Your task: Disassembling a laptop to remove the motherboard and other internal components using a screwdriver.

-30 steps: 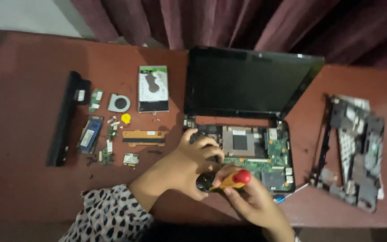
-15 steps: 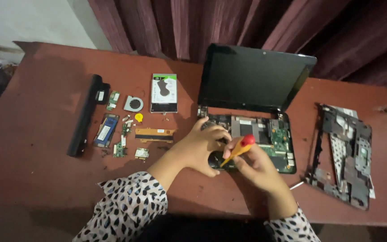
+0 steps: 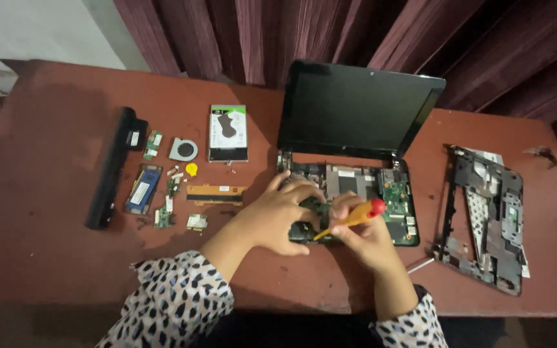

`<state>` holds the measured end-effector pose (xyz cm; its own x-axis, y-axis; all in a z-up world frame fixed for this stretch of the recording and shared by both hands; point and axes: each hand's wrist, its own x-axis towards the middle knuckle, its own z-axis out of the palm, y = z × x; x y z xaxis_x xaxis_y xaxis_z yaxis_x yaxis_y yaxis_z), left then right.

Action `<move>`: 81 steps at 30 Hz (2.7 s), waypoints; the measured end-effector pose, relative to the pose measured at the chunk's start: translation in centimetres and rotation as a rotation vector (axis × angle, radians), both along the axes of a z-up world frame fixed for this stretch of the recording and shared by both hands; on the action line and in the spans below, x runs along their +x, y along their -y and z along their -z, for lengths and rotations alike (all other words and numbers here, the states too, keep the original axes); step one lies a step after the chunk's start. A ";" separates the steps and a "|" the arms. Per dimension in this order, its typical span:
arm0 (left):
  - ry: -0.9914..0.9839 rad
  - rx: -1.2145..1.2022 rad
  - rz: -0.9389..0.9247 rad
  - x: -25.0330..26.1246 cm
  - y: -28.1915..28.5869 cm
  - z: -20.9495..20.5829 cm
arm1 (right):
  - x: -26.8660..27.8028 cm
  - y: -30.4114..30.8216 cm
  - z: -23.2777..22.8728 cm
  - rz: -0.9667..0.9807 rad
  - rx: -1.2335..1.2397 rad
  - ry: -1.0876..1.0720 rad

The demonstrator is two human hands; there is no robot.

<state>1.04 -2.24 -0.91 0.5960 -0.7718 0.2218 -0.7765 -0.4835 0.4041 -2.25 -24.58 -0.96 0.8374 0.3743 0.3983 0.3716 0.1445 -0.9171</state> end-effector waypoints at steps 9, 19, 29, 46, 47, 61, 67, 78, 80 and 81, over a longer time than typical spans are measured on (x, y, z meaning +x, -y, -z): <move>0.068 0.025 0.029 -0.1 0.3 -0.5 | -1.3 -0.8 -2.1 0.045 -0.010 -0.113; -0.059 -0.015 0.071 -0.1 0.5 -1.3 | -1.3 -0.4 -1.7 0.050 -0.246 0.090; 0.006 -0.059 0.053 -0.1 0.5 -0.9 | -1.9 -1.9 -3.7 0.125 -0.113 -0.033; -0.016 -0.205 0.068 -0.1 0.1 -1.1 | -1.5 -0.2 -2.8 0.148 0.014 0.171; -0.017 -0.206 0.070 -0.2 0.2 -0.7 | -1.6 -0.2 -2.5 0.149 0.013 0.169; 0.383 -0.280 -0.340 -0.9 -9.0 -6.1 | -2.4 1.6 -1.1 0.386 0.224 0.145; 0.244 0.082 -0.600 -3.5 -11.2 -2.0 | -2.7 0.8 -1.8 0.328 0.274 0.122; 0.141 0.157 -0.559 -3.6 -11.3 -1.2 | -2.5 1.1 -1.5 0.392 0.272 0.134; 0.093 0.159 -0.555 -3.6 -11.3 -1.4 | -2.4 1.1 -1.4 0.402 0.245 0.151; 0.061 0.169 -0.560 -3.5 -11.2 -1.5 | -2.4 1.3 -1.1 0.383 0.271 0.144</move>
